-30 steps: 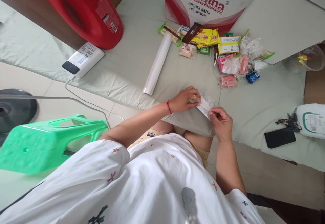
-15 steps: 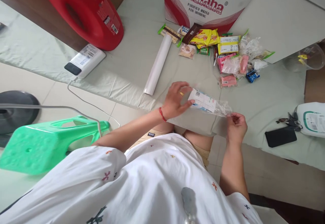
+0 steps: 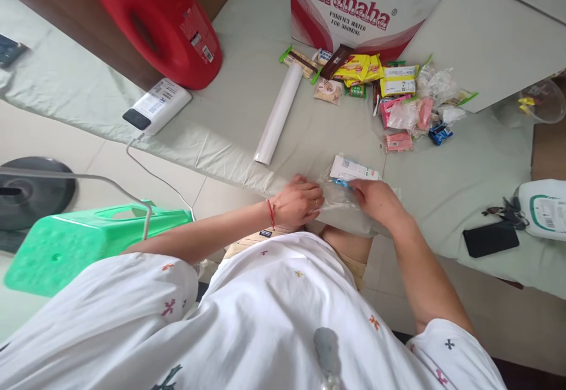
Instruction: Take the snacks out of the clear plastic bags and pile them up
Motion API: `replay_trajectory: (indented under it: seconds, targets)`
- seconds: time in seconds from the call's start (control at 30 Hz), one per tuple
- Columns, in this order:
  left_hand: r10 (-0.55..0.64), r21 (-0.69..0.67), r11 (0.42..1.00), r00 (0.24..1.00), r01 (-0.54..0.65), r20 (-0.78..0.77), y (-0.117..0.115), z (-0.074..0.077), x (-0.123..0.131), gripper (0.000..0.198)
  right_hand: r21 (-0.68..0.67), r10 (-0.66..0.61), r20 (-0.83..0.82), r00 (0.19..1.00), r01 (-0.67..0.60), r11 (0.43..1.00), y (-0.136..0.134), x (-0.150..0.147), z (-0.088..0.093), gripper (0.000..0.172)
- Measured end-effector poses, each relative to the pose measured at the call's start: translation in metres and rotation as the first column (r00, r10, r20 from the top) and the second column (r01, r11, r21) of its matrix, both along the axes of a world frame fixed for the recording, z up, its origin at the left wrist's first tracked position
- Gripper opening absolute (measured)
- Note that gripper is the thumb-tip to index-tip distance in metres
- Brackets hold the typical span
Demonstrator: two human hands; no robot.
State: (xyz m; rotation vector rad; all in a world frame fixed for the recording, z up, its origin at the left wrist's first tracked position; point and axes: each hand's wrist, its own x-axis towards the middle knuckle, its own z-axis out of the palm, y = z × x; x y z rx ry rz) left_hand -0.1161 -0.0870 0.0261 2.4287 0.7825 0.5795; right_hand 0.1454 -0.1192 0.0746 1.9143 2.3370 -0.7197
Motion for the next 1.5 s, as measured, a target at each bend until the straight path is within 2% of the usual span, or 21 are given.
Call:
replay_trajectory:
  seconds: [0.1,0.17,0.27,0.33,0.4,0.57,0.63,0.7,0.83,0.9,0.97,1.03,1.07,1.13,1.2,1.27,1.3,1.37,1.43,1.47,1.5]
  targets:
    - [0.039,-0.09,0.995,0.999,-0.037,0.019,0.002,-0.001,0.0,0.044,0.105,-0.189,0.198,0.962,0.171,0.98,0.004,-0.013,-0.004,0.035]
    - [0.042,-0.139,0.99,0.999,-0.039,0.018,0.004,-0.004,0.002,0.049,0.21,-0.216,0.201,0.955,0.174,0.962,0.006,-0.017,-0.007,0.036]
    - [0.066,-0.179,0.981,0.996,-0.074,-0.052,0.003,-0.01,0.006,0.055,0.293,-0.116,0.204,0.972,0.053,0.955,0.012,-0.015,-0.014,0.046]
    - [0.137,-0.145,0.976,0.978,-0.161,-0.158,0.002,-0.012,0.01,0.047,0.275,-0.054,0.206,0.977,-0.004,0.961,0.017,-0.009,-0.019,0.063]
    - [0.229,-0.083,0.963,0.939,-0.258,-0.255,0.001,-0.012,0.013,0.037,0.251,-0.024,0.18,0.983,-0.022,0.968,0.021,0.0,-0.022,0.072]
    - [0.43,-0.048,0.878,0.83,-0.476,-0.355,0.004,-0.008,0.021,0.054,0.213,0.086,0.178,0.98,-0.124,0.969,0.026,0.015,-0.021,0.065]
    - [0.443,-0.038,0.868,0.808,-0.495,-0.388,0.007,-0.006,0.025,0.047,0.231,0.067,0.221,0.973,-0.119,0.966,0.027,0.014,-0.021,0.063]
    - [0.417,-0.043,0.882,0.821,-0.469,-0.39,0.009,-0.005,0.029,0.035,0.254,0.043,0.253,0.966,-0.11,0.961,0.027,0.01,-0.023,0.062]
    - [0.419,-0.134,0.876,0.868,-0.464,-0.266,0.013,-0.006,0.035,0.022,0.31,-0.038,0.273,0.961,-0.05,0.949,0.027,0.004,-0.029,0.061]
    - [0.428,-0.259,0.86,0.898,-0.44,-0.101,0.015,-0.009,0.034,0.014,0.339,-0.105,0.242,0.965,0.018,0.941,0.028,0.006,-0.031,0.06]
    - [0.433,-0.44,0.832,0.891,-0.338,0.136,0.019,-0.01,0.03,0.014,0.373,-0.196,0.178,0.964,0.118,0.92,0.031,0.013,-0.033,0.058]
    - [0.463,-0.628,0.764,0.804,-0.149,0.372,0.023,-0.009,0.027,0.023,0.403,-0.274,0.084,0.958,0.219,0.889,0.036,0.021,-0.033,0.056]
    - [0.494,-0.705,0.708,0.74,-0.038,0.456,0.025,-0.006,0.026,0.028,0.406,-0.288,0.036,0.957,0.25,0.879,0.038,0.024,-0.033,0.056]
    - [0.579,-0.814,0.557,0.624,0.168,0.525,0.031,0.0,0.027,0.035,0.38,-0.269,-0.042,0.962,0.264,0.887,0.044,0.029,-0.032,0.054]
    - [0.679,-0.872,0.388,0.547,0.299,0.49,0.037,0.007,0.03,0.039,0.323,-0.251,-0.139,0.958,0.284,0.903,0.049,0.032,-0.03,0.049]
    - [0.79,-0.91,0.239,0.476,0.339,0.386,0.044,0.01,0.033,0.038,0.225,-0.294,-0.33,0.897,0.377,0.898,0.054,0.034,-0.028,0.043]
    - [0.843,-0.926,0.176,0.435,0.334,0.317,0.047,0.011,0.033,0.036,0.154,-0.334,-0.455,0.825,0.443,0.883,0.057,0.037,-0.028,0.043]
    - [0.913,-0.95,0.075,0.361,0.304,0.188,0.053,0.01,0.031,0.033,-0.018,-0.416,-0.666,0.619,0.545,0.838,0.066,0.046,-0.028,0.048]
    - [0.936,-0.956,0.019,0.331,0.293,0.12,0.057,0.008,0.028,0.03,-0.15,-0.484,-0.748,0.454,0.595,0.79,0.078,0.058,-0.028,0.054]
    - [0.938,-0.952,0.012,0.327,0.305,0.116,0.058,0.008,0.026,0.028,-0.177,-0.516,-0.742,0.428,0.618,0.766,0.085,0.064,-0.028,0.056]
    - [0.937,-0.946,0.014,0.325,0.324,0.126,0.058,0.008,0.025,0.025,-0.162,-0.546,-0.709,0.447,0.649,0.743,0.091,0.069,-0.027,0.058]
